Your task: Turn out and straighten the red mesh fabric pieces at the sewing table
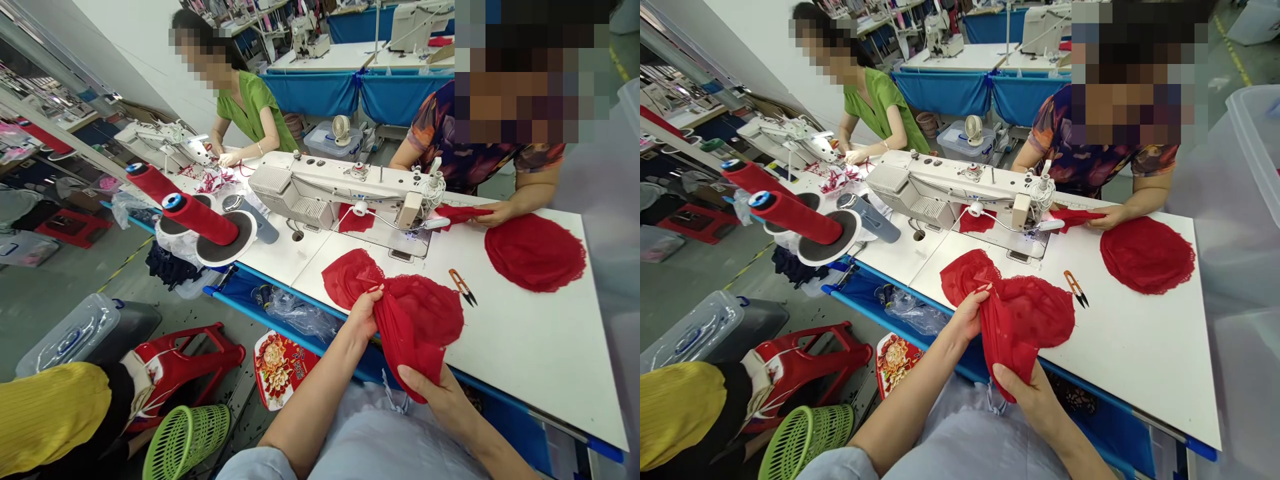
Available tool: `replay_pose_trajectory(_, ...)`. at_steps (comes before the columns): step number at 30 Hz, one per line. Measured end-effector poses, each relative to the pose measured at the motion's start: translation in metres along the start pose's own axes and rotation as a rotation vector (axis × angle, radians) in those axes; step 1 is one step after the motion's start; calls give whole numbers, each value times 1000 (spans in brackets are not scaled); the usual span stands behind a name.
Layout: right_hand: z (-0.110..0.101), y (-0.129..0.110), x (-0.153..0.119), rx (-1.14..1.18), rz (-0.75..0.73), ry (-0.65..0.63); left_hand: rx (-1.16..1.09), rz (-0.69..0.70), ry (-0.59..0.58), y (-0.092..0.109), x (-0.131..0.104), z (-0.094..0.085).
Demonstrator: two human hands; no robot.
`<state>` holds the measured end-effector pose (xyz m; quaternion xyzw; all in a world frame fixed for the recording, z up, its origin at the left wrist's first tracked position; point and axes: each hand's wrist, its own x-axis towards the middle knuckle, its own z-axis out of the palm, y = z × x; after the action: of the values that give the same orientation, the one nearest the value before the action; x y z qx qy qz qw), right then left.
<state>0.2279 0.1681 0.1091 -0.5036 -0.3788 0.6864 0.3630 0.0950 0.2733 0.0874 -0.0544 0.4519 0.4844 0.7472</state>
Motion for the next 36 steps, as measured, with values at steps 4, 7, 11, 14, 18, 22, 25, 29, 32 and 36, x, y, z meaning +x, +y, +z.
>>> replay_pose_trajectory(4,-6,5,6,251,28,99,167,94,-153,14,-18,-1)
replay_pose_trajectory(7,-9,7,6,273,41,90,205,107,-161,19,-18,-2)
replay_pose_trajectory(11,-4,8,-2,116,50,4,102,35,-41,15,-3,-5)
replay_pose_trajectory(14,2,-2,3,215,69,29,31,-59,-45,10,1,-12)
replay_pose_trajectory(18,5,-23,25,447,39,244,-30,-286,-293,-5,-17,-25)
replay_pose_trajectory(22,2,-37,37,366,19,209,42,-373,-372,-19,-41,-26)
replay_pose_trajectory(25,-2,-37,37,382,69,166,74,-282,-248,-15,-47,-15)
replay_pose_trajectory(29,-6,-32,36,496,130,224,94,-74,-176,-7,-47,-6)
replay_pose_trajectory(32,-4,-32,36,476,95,211,129,-101,-267,-9,-50,-4)
replay_pose_trajectory(36,-7,-36,34,536,127,190,182,-45,-295,-9,-50,-1)
